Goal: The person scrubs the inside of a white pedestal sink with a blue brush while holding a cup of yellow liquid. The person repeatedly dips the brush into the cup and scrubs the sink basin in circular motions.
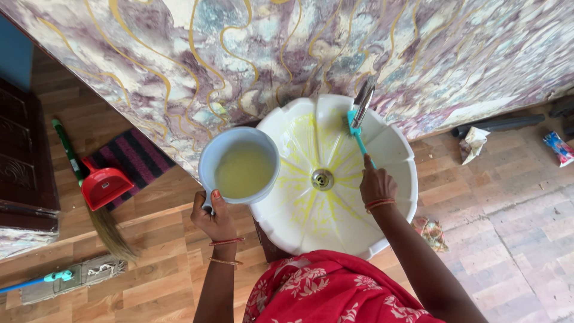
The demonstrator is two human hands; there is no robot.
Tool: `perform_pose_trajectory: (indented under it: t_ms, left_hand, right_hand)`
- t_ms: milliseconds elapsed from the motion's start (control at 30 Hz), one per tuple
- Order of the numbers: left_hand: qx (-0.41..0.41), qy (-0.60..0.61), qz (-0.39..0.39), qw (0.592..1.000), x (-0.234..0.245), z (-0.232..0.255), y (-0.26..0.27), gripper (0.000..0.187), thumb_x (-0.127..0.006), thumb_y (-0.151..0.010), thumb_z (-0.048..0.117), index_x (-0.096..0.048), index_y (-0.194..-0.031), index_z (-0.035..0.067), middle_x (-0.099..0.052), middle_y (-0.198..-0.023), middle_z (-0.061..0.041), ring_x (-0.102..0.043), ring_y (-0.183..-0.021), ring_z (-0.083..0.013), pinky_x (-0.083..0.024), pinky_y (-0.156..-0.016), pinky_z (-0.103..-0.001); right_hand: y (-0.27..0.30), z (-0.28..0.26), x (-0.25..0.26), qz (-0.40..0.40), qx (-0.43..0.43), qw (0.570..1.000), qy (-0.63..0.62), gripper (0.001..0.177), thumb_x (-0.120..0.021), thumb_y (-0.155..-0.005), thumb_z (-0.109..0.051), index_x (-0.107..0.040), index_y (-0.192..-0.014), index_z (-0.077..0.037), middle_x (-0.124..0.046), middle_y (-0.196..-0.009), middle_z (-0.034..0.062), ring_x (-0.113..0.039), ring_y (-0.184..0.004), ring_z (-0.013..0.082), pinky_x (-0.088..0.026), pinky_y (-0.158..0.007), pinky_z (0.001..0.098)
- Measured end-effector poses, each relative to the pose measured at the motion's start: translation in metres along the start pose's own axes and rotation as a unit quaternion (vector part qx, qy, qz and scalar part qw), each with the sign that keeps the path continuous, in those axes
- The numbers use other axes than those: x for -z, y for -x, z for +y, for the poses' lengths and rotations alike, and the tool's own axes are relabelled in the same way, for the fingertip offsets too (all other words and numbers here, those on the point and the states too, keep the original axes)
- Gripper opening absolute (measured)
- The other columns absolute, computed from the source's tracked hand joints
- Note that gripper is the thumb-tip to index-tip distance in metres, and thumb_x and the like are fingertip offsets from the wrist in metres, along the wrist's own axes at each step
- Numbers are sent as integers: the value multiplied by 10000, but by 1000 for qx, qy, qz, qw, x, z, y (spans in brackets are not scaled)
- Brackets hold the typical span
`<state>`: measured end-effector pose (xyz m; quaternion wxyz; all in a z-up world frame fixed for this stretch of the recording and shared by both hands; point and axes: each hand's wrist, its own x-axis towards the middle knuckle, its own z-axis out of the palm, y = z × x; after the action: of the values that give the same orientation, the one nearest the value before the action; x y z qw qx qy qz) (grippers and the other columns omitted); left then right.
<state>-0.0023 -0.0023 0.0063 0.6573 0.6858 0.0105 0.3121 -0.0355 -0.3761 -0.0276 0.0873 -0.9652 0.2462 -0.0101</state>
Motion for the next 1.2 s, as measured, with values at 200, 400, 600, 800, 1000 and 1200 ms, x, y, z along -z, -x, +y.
perform_pose_trajectory:
  t_ms: [200,400,600,800,1000,1200]
  left_hand:
    - [34,43,5,998,0,-3,0,420,-633,-1077,316,-511,-827,0,-480,-655,8,-394,-600,-47,-291,-545,-234]
    - [-20,13,-3,1000,-4,0,2,408,-622,-1085,314,-538,-841,-2,-544,-704,6,-462,-657,-42,-357,-572,-226]
    - [-2,27,7,1000,1,0,0,408,-616,-1084,309,-533,-838,-6,-509,-694,9,-427,-640,-47,-329,-560,-237]
    - [-21,23,18,999,-2,2,4,416,-613,-1094,313,-528,-837,-3,-520,-711,8,-437,-657,-48,-343,-573,-239]
    - [-22,23,23,999,-7,8,6,391,-627,-1093,294,-534,-861,-6,-549,-735,-1,-461,-672,-50,-359,-587,-233]
    - [-26,-7,31,999,-11,12,7,389,-628,-1091,302,-548,-870,-8,-555,-723,5,-464,-650,-42,-348,-563,-225]
  right_hand:
    - [40,14,-19,-94,50,994,15,551,-573,-986,-287,-465,-1525,-259,-730,-879,224,-727,-789,439,-570,-691,566]
    - [53,12,-13,-127,70,989,21,524,-555,-994,-261,-486,-1514,-271,-744,-879,203,-744,-776,402,-588,-683,541]
    - [15,27,10,-39,37,998,23,518,-561,-1014,-277,-493,-1527,-285,-736,-856,196,-739,-750,388,-587,-648,532]
    - [69,28,-27,-152,118,981,13,556,-567,-985,-308,-453,-1529,-308,-737,-799,195,-737,-705,370,-585,-644,516]
    - [59,59,-3,-138,105,984,51,510,-510,-1029,-308,-452,-1535,-329,-734,-809,189,-744,-688,347,-612,-605,483]
    - [36,75,18,-56,48,995,71,524,-557,-1005,-300,-473,-1522,-311,-739,-862,187,-743,-774,367,-600,-635,493]
